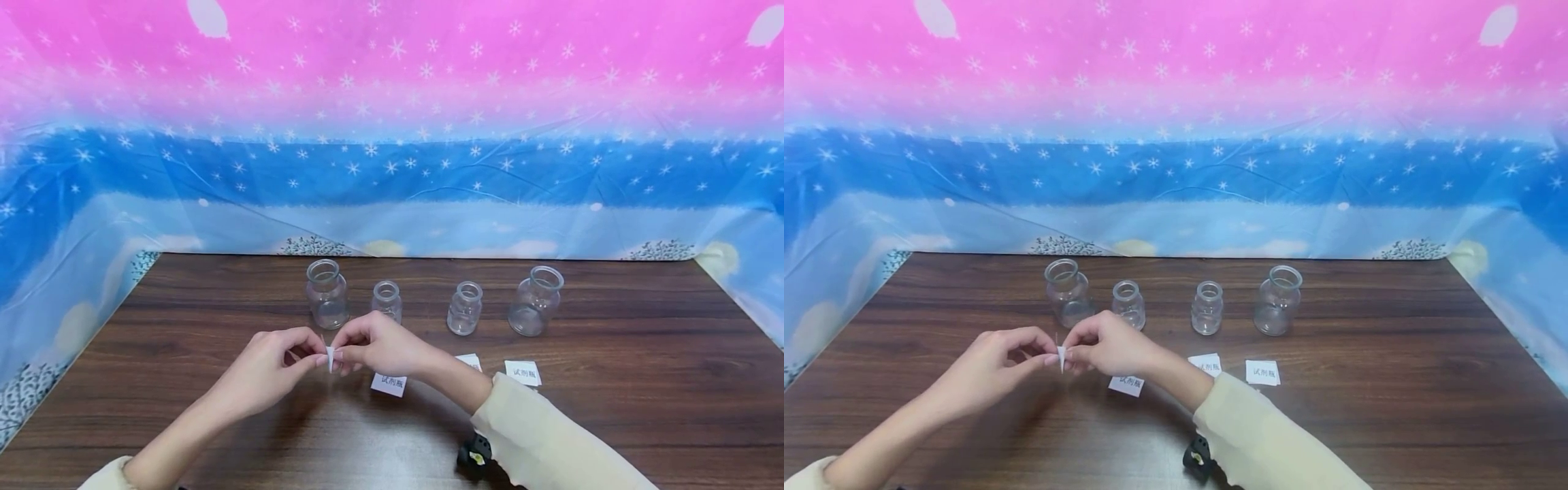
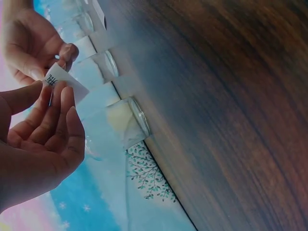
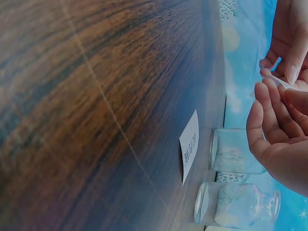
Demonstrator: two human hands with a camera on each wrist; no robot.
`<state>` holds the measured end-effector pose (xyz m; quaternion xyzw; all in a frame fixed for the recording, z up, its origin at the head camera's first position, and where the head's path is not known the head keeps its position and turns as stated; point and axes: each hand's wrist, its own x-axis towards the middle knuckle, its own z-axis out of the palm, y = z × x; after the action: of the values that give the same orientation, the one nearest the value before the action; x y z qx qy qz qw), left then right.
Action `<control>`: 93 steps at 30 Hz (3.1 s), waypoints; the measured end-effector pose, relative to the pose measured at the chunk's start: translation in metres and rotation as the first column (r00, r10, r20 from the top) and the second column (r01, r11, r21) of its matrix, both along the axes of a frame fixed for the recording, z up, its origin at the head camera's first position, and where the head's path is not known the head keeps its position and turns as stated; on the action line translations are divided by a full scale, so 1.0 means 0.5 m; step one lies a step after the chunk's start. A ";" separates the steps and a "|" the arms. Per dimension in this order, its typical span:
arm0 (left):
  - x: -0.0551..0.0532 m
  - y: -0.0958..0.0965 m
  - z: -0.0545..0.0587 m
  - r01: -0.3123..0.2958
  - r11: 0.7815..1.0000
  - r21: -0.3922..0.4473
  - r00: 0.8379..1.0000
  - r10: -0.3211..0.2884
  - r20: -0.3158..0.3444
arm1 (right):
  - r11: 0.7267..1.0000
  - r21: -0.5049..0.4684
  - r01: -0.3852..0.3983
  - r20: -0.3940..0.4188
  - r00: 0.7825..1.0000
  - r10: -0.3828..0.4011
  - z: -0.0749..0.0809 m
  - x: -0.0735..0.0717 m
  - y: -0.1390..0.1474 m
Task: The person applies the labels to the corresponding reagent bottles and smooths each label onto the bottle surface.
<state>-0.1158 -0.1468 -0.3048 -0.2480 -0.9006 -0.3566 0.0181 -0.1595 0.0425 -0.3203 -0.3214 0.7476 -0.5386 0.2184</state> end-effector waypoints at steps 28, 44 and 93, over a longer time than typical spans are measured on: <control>0.000 -0.037 -0.002 -0.101 0.992 -0.073 0.994 0.104 0.043 | 0.996 0.063 0.065 0.003 0.998 -0.065 -0.011 -0.004 -0.004; 0.006 -0.082 0.003 -0.158 0.974 -0.161 0.983 0.170 0.069 | 0.978 0.180 0.108 -0.025 0.994 -0.105 -0.021 -0.015 -0.022; 0.004 -0.068 -0.011 -0.148 0.974 -0.173 0.987 0.157 0.037 | 0.970 0.212 0.115 0.014 0.993 -0.121 -0.038 -0.020 -0.022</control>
<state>-0.1139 -0.1809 -0.3101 -0.1697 -0.9442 -0.2824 0.0016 -0.1696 0.0316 -0.3391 -0.2444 0.8153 -0.4724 0.2288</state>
